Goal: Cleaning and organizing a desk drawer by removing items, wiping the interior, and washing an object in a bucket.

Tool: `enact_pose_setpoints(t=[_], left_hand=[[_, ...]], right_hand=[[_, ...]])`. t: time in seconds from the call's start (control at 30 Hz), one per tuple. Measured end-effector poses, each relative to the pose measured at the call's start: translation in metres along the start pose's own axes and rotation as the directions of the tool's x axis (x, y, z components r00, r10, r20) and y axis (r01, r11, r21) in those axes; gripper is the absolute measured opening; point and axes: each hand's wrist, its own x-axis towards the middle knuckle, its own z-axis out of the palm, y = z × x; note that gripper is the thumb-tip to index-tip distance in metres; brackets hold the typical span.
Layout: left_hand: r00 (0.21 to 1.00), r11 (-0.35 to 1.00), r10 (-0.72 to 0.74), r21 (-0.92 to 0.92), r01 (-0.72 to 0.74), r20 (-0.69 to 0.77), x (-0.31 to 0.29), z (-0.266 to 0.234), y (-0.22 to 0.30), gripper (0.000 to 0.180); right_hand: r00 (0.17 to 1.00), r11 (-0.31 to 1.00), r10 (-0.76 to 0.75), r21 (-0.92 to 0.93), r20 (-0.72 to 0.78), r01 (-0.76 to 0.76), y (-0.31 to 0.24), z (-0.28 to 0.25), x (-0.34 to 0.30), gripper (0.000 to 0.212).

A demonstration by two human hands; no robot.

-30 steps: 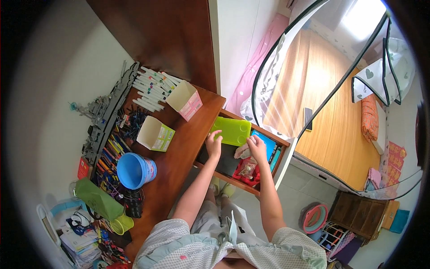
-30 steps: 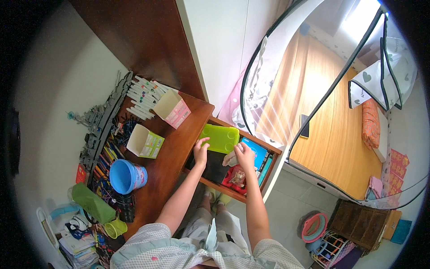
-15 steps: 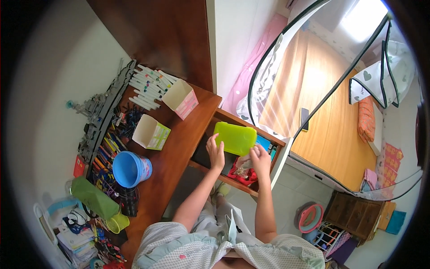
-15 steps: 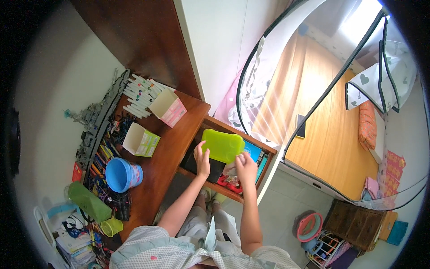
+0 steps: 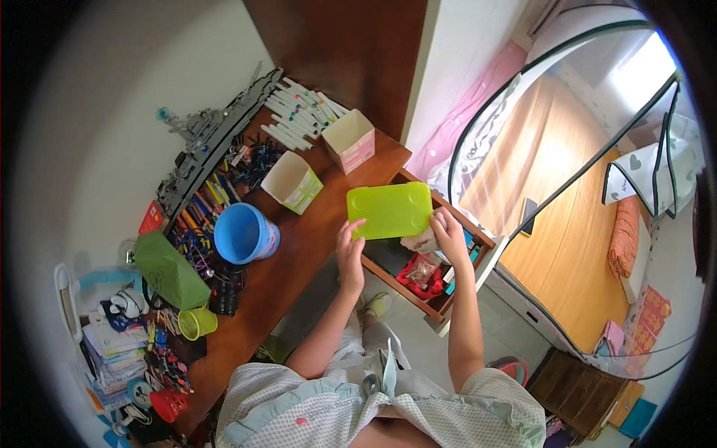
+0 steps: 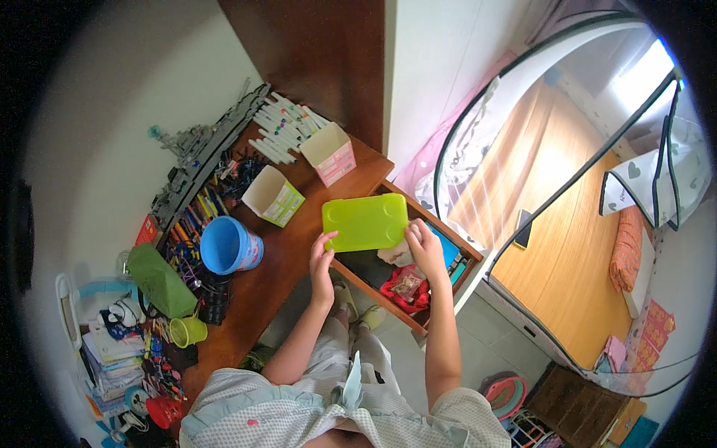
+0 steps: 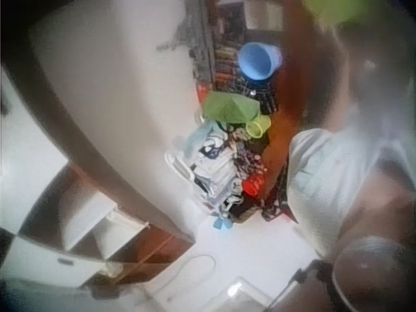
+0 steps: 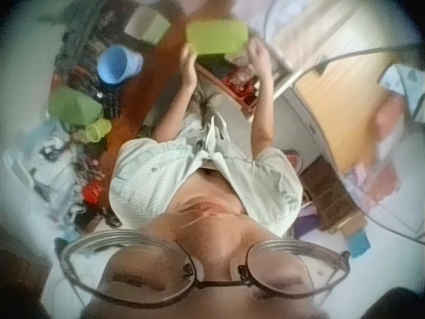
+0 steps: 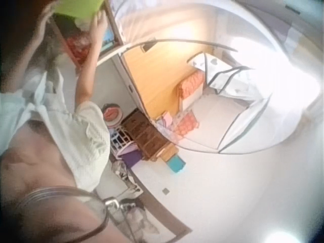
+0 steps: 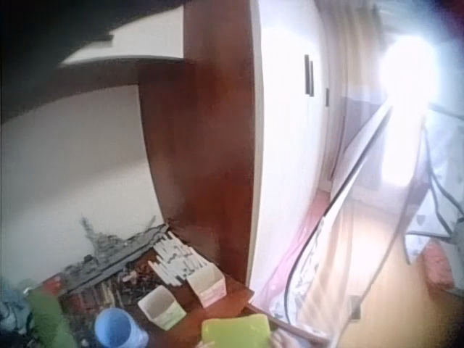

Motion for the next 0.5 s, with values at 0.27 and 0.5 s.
enact_pose_setpoints(t=[0.27, 0.5], left_hand=[[0.975, 0.998, -0.057, -0.008, 0.057, -0.214, -0.028, -0.043, 0.017, 0.031], [0.972, 0.996, -0.043, 0.064, 0.059, -0.230, -0.030, -0.068, 0.009, 0.032]], right_hand=[[0.947, 0.990, -0.131, -0.017, 0.292, 0.142, -0.033, 0.063, 0.050, 0.022], [0.929, 0.974, -0.159, -0.098, 0.334, 0.202, -0.034, 0.109, 0.066, 0.022]])
